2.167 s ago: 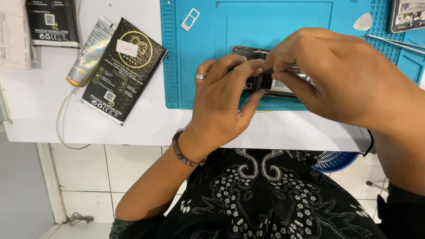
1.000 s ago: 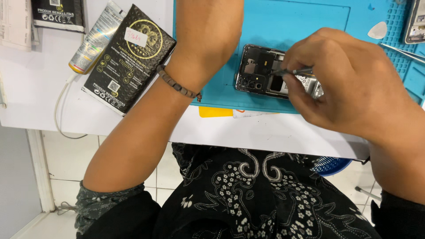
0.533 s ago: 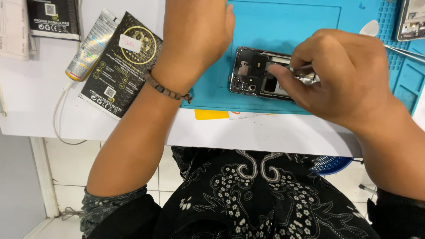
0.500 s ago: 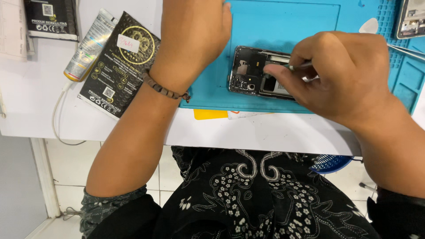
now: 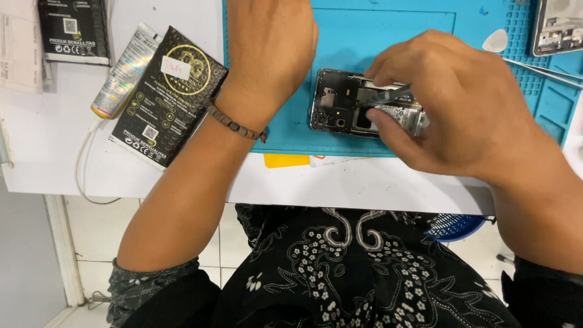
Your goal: The person uses a screwdriver to remove screws from a disassembled smartphone placed on a blue work mat. They then wipe the back cover of the phone with a white cloth and continue to manipulate the phone's internal components and casing.
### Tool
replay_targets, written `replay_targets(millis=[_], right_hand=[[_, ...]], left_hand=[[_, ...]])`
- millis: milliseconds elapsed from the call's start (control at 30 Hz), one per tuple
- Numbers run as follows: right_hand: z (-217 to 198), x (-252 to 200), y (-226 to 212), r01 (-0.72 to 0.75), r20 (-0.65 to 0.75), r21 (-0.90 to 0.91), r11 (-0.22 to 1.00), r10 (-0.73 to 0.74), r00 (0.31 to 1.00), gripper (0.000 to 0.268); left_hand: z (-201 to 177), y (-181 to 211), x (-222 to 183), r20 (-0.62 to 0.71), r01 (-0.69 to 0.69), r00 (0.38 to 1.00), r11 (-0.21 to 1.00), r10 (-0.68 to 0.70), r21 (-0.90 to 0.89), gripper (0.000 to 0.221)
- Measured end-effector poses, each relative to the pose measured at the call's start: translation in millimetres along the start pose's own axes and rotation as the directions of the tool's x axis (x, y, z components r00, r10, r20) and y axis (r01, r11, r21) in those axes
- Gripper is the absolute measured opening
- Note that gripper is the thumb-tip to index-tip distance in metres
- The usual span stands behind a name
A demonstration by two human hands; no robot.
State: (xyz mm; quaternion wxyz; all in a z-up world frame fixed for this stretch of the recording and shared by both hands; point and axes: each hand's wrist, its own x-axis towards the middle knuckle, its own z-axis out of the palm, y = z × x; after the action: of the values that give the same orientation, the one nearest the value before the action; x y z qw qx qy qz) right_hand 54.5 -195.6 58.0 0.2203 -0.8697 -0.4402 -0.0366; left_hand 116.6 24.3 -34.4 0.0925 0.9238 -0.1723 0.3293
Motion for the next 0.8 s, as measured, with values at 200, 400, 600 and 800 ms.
replay_targets(millis=[200,400,600,800], right_hand=[[25.2,-21.6,19.3,-0.038,-0.13,-0.133,0.99,0.021,0.991,0.038],[3.3,0.9,5.3,0.067,-0.04,0.147,0.987,-0.061,0.997,0.026],[20.0,-18.1,16.8,-0.006,-0.105,-0.113,0.994,-0.006,0.994,0.032],[8.8,-5.2,5.8,0.047,-0.044,0.159,0.986,-0.041,0.998,0.023]], left_hand=[[-9.7,-2.0,-4.9,0.039,-0.012,0.999,0.99,0.017,-0.138,0.027],[-28.6,2.0,-7.0,0.04,0.045,0.999,0.941,-0.033,-0.336,0.011],[-59.3,9.3,-1.0,0.076,0.12,0.993,0.776,-0.092,-0.619,0.016],[-92.4,19.8,0.2,0.228,0.299,0.954,0.56,-0.196,-0.772,0.016]])
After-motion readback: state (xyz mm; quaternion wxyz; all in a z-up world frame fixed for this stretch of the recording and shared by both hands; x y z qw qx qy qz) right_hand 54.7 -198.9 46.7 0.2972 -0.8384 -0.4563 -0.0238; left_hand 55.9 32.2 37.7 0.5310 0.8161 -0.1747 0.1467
